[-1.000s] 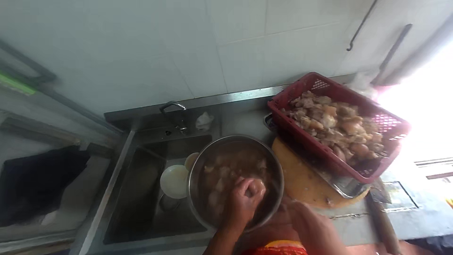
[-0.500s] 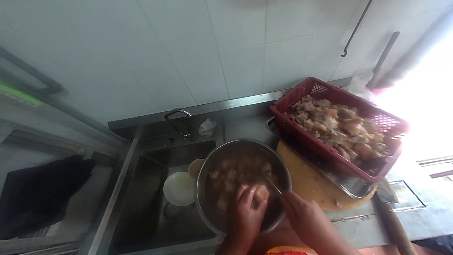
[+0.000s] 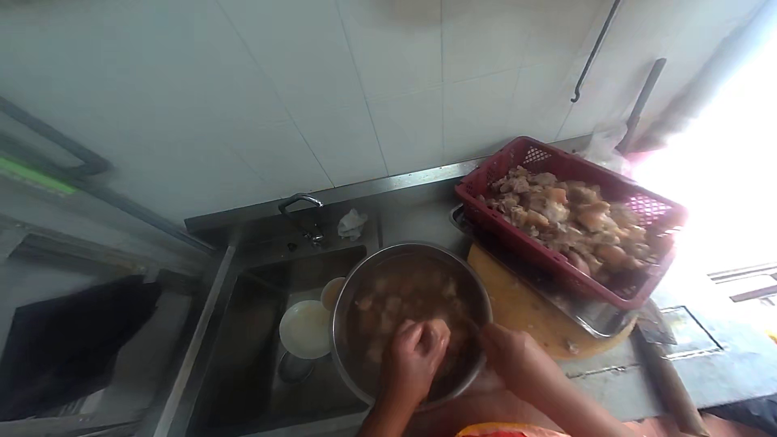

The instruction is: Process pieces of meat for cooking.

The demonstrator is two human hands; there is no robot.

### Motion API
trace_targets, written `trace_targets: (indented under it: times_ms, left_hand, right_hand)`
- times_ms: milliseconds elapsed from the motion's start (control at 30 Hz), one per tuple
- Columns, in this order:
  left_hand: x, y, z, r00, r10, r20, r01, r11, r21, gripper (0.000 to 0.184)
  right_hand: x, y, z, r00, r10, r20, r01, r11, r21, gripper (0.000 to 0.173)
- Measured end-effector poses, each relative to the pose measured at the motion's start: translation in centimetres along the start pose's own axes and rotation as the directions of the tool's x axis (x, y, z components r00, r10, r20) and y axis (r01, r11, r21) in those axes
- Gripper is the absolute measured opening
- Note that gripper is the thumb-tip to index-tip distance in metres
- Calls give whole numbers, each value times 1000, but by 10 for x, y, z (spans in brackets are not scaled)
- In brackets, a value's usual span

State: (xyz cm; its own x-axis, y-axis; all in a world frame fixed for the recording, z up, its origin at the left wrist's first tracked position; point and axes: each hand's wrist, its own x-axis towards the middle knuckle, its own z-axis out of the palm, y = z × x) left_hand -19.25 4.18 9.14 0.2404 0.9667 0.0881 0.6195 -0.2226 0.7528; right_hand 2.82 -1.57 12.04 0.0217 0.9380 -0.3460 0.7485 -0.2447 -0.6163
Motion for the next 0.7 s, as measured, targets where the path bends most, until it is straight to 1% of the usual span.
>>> trace_targets:
  times_ms: [33,67,100,167,200,233,300,333,367,400,433,500,533,567,600,633,667,700]
  left_hand:
    - [10,-6,3,990,-81,119,55,976,211,34]
    - [22,-10,9,950,-200,241,93,915,392,36]
    - [33,-15,17,891,-312,329,102,845,525,37]
    - [44,-32,36,802,-456,386,115,752,650,39]
    - [47,-39,42,772,-495,398,130,736,665,43]
    - [50,-45,46,758,-506,411,149,749,646,47]
    - [59,-51,47,745,-479,464,224,836,501,50]
    - [61,-56,44,746,-452,489,280,879,385,47]
    - [60,-60,40,747,-418,517,348,908,232,43]
    - [56,-57,34,740,-379,556,406,911,80,40]
    - [52,-49,29,735,-331,592,434,900,-35,36]
    - [43,-25,30,741,-193,643,380,910,-165,31]
    - [38,-10,34,744,-108,659,322,922,-213,29]
    - [34,6,38,745,-30,666,264,931,-253,26]
    - [32,21,43,750,14,662,228,933,-278,24]
    - [32,35,45,754,21,657,224,931,-287,25]
    - [35,47,45,761,11,648,259,911,-320,28]
    - [39,56,43,773,-12,634,336,856,-393,30]
  right_hand:
    - [0,8,-1,999,32,-3,-32,999,13,37]
    - [-3,15,-1,999,46,-14,-46,999,20,36]
    - [-7,20,-1,999,53,-12,-52,998,25,36]
    - [-13,28,3,998,60,10,-60,998,35,36]
    - [-15,32,5,998,66,19,-67,996,51,36]
    - [-17,37,6,997,74,26,-75,994,78,36]
    - [-22,45,2,996,79,32,-83,984,159,32]
    - [-22,48,1,998,67,18,-69,977,203,30]
    - [-21,49,2,999,50,-7,-47,966,254,28]
    - [-19,49,2,999,30,-32,-19,947,320,31]
    - [-16,48,3,999,18,-41,-1,919,394,39]
    - [-3,44,2,1000,13,5,-14,834,551,64]
    - [3,42,2,999,6,40,-29,792,609,70]
    - [8,41,1,998,3,66,-45,766,642,71]
    - [13,40,-3,997,5,71,-50,762,645,69]
    - [16,39,-12,998,11,54,-42,774,631,63]
    - [19,39,-26,999,20,27,-32,789,614,56]
    - [22,39,-45,999,37,-4,-27,798,602,48]
